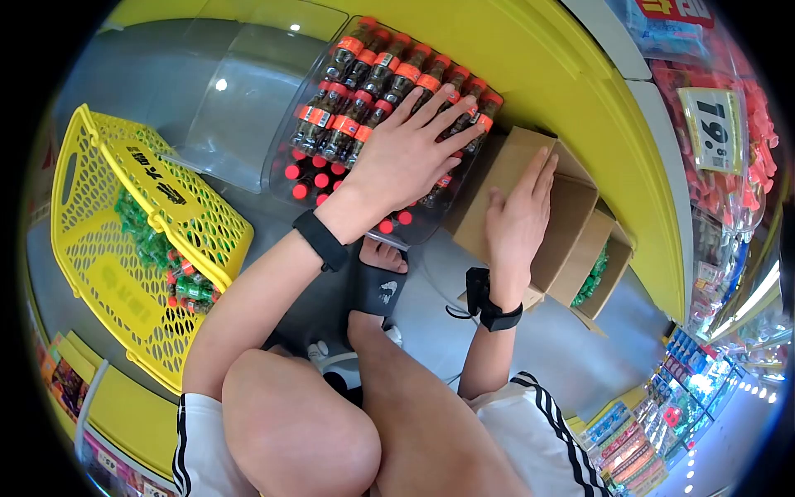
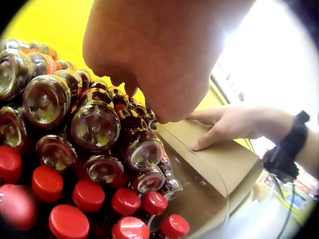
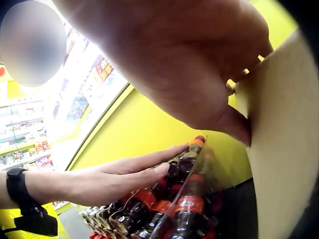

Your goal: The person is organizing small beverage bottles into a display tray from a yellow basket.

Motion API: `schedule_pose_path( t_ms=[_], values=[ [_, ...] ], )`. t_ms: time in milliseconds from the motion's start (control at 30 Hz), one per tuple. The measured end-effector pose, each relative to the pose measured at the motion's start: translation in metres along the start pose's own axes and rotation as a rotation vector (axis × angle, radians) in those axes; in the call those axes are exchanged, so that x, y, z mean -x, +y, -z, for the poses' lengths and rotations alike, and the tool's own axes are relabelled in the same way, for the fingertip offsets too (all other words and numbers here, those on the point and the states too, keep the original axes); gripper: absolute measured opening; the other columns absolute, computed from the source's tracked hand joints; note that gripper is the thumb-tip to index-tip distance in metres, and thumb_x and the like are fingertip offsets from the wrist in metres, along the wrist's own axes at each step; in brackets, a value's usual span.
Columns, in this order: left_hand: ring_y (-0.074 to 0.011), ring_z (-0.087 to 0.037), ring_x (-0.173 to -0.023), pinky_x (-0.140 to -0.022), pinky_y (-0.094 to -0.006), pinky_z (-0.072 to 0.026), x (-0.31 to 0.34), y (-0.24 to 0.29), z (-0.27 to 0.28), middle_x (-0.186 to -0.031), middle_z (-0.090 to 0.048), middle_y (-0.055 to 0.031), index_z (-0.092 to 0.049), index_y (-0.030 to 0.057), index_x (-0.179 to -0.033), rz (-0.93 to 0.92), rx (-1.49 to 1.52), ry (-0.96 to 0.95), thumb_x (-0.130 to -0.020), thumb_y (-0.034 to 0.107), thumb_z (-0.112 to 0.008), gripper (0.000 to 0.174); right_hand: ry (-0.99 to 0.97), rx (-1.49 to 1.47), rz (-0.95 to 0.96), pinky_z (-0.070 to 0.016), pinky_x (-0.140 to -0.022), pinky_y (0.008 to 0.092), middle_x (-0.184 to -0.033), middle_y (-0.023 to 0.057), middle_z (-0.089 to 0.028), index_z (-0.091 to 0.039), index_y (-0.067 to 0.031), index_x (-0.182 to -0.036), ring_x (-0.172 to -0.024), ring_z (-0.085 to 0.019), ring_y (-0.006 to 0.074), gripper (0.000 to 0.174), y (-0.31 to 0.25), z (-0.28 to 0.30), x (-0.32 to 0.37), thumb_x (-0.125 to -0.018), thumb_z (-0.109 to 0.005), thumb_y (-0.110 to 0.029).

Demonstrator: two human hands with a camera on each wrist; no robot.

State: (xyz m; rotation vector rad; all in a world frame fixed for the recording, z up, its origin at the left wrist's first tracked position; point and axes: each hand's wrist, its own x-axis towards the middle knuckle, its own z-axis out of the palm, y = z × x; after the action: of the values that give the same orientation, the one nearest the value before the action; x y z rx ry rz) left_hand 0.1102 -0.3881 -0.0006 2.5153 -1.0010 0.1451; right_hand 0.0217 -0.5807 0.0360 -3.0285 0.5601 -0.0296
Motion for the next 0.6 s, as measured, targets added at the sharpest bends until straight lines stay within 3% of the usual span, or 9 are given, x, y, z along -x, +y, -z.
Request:
schedule_pose_path(
  t_ms=[233, 367, 467, 533, 567, 600],
  values=[
    [-0.0316, -0.034, -0.164, -0.135, -0.0508, -0.0269, -0.003, 0.005, -0.007, -0.176, -0.040, -0.0061, -0.046, 0.0233, -0.168, 0.013, -0.020, 0.000, -0.106, 0.035, -0.068, 0.067, -0.003, -0.059, -0.057, -0.0417, -0.123, 0.0536, -0.175, 0.0270, -0.034, -0.020, -0.0038, -0.175, -0.155, -0.043, 0.0471, 0.098, 0.027, 0.002, 0.004, -0.094, -0.076, -0.004],
    [-0.0326, -0.034, -0.164, -0.135, -0.0512, -0.0279, -0.003, 0.007, -0.006, -0.177, -0.039, -0.0068, -0.047, 0.0218, -0.168, 0.015, -0.004, 0.008, -0.105, 0.034, -0.069, 0.067, -0.022, 0.008, -0.103, -0.0411, -0.124, 0.0538, -0.175, 0.0270, -0.033, -0.022, -0.0050, -0.175, -0.157, -0.040, 0.0480, 0.099, 0.026, 0.002, 0.002, -0.093, -0.078, -0.005],
    [-0.0334, -0.035, -0.163, -0.135, -0.0511, -0.0284, -0.003, 0.008, -0.007, -0.177, -0.038, -0.0074, -0.047, 0.0205, -0.167, 0.021, -0.005, 0.013, -0.105, 0.033, -0.069, 0.067, 0.093, 0.088, -0.051, -0.0395, -0.125, 0.0539, -0.175, 0.0285, -0.033, -0.031, -0.0065, -0.172, -0.157, -0.038, 0.0504, 0.097, 0.015, -0.002, 0.002, -0.088, -0.080, -0.006],
    [-0.0337, -0.036, -0.163, -0.134, -0.0504, -0.0295, -0.004, 0.009, -0.003, -0.177, -0.037, -0.0082, -0.047, 0.0199, -0.167, 0.017, 0.002, 0.022, -0.105, 0.034, -0.069, 0.067, 0.147, 0.020, 0.051, -0.0285, -0.127, 0.0618, -0.178, 0.0247, -0.029, -0.039, -0.0140, -0.170, -0.162, -0.029, 0.0476, 0.091, -0.004, 0.010, 0.003, -0.089, -0.081, -0.013],
    [-0.0337, -0.036, -0.163, -0.134, -0.0504, -0.0295, -0.004, 0.009, -0.002, -0.177, -0.037, -0.0082, -0.047, 0.0199, -0.167, 0.021, -0.002, 0.020, -0.105, 0.034, -0.069, 0.067, 0.145, 0.016, 0.055, -0.0285, -0.127, 0.0618, -0.178, 0.0247, -0.029, -0.039, -0.0140, -0.170, -0.162, -0.029, 0.0476, 0.091, -0.010, 0.016, 0.003, -0.089, -0.081, -0.013],
    [-0.0339, -0.036, -0.163, -0.134, -0.0499, -0.0301, -0.005, 0.009, -0.002, -0.177, -0.037, -0.0086, -0.047, 0.0201, -0.167, 0.023, 0.010, 0.034, -0.106, 0.034, -0.069, 0.067, 0.055, 0.009, 0.067, -0.0243, -0.127, 0.0655, -0.179, 0.0229, -0.028, -0.044, -0.0184, -0.169, -0.163, -0.026, 0.0453, 0.086, -0.017, 0.021, 0.002, -0.091, -0.080, -0.016]
  ],
)
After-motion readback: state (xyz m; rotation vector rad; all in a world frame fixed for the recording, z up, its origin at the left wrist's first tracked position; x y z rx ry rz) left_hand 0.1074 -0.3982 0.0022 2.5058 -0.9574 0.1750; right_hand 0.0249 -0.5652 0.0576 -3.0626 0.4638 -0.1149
